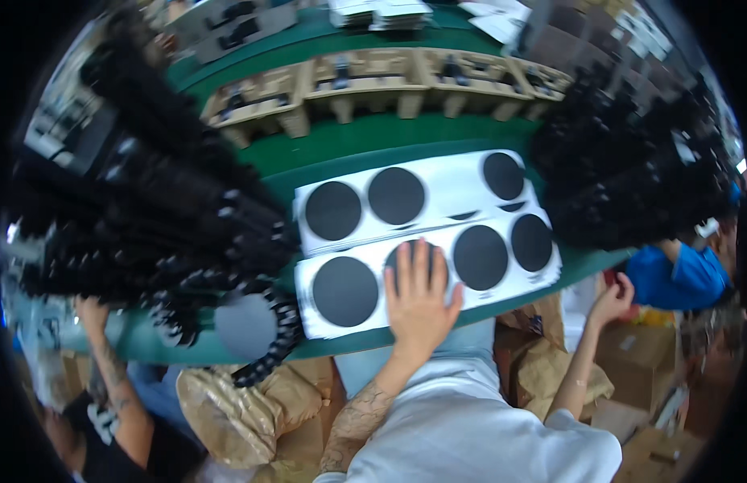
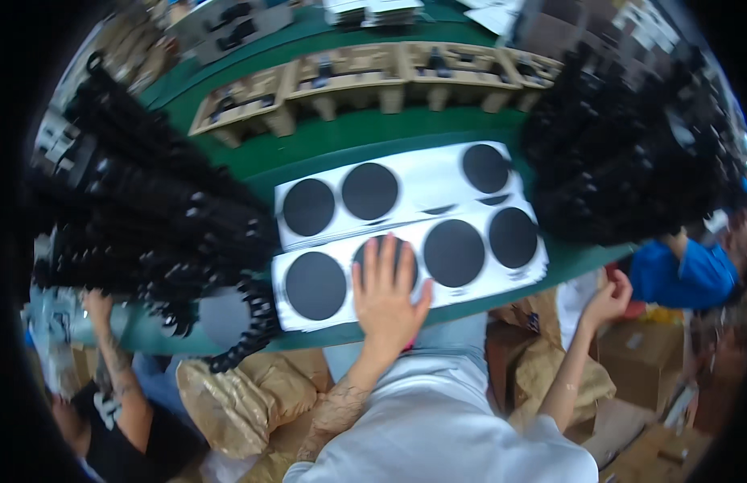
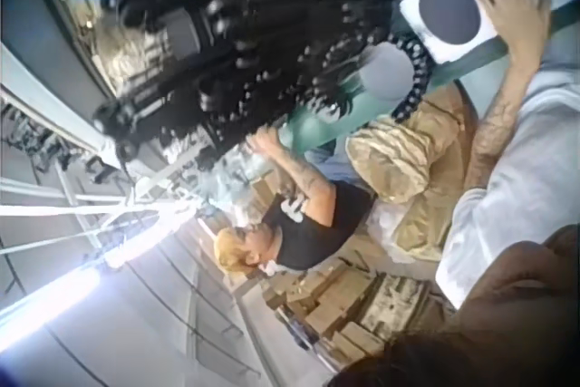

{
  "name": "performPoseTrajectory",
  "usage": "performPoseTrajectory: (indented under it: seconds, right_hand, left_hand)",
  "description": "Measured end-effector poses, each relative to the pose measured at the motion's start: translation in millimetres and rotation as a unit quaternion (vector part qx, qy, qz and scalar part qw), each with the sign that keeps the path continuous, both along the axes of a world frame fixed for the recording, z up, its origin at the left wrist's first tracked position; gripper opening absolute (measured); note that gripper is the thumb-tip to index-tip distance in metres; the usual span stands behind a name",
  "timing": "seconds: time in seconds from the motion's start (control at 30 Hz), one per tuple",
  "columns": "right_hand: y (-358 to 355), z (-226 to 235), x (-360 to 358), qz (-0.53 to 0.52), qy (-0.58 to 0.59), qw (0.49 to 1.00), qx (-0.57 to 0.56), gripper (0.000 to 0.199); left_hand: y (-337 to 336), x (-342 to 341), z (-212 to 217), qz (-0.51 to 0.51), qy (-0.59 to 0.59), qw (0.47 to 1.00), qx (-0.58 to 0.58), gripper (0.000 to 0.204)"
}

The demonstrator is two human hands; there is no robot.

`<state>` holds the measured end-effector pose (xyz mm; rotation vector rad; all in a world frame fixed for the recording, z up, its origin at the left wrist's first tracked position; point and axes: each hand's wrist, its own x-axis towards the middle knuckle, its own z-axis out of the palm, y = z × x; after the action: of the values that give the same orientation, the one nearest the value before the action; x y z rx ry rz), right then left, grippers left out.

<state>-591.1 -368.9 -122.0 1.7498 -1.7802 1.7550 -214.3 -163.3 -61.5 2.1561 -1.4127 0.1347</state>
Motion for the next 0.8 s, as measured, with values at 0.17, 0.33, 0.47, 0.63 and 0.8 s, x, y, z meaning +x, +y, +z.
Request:
performPoseTrajectory:
  seconds: [0.17, 0.33, 0.47, 0.63, 0.8]
  right_hand:
    - [60, 109, 225, 0.495, 0.192, 0.846, 0.047, 0.030]
    - [48, 77, 253, 0.576, 0.300, 0.743, 0.163, 0.028]
    - [52, 97, 260, 0.592, 0.338, 0.730, 0.041, 0.028]
    - [74, 122, 283, 0.604, 0.349, 0.715, 0.046, 0.036]
    - [71, 123, 281, 0.609, 0.299, 0.734, 0.040, 0.027]
  left_hand:
    - [6, 3, -11, -0.008, 0.044, 0.999, -0.020, 0.070]
    - [-10, -20, -32, -0.023, 0.064, 0.991, -0.116, 0.078]
    - [-9, -25, -27, -0.026, 0.087, 0.989, -0.119, 0.072]
    - [-3, -20, -26, -0.012, 0.095, 0.988, -0.123, 0.071]
    - [-11, -21, -31, -0.017, 0.079, 0.987, -0.140, 0.074]
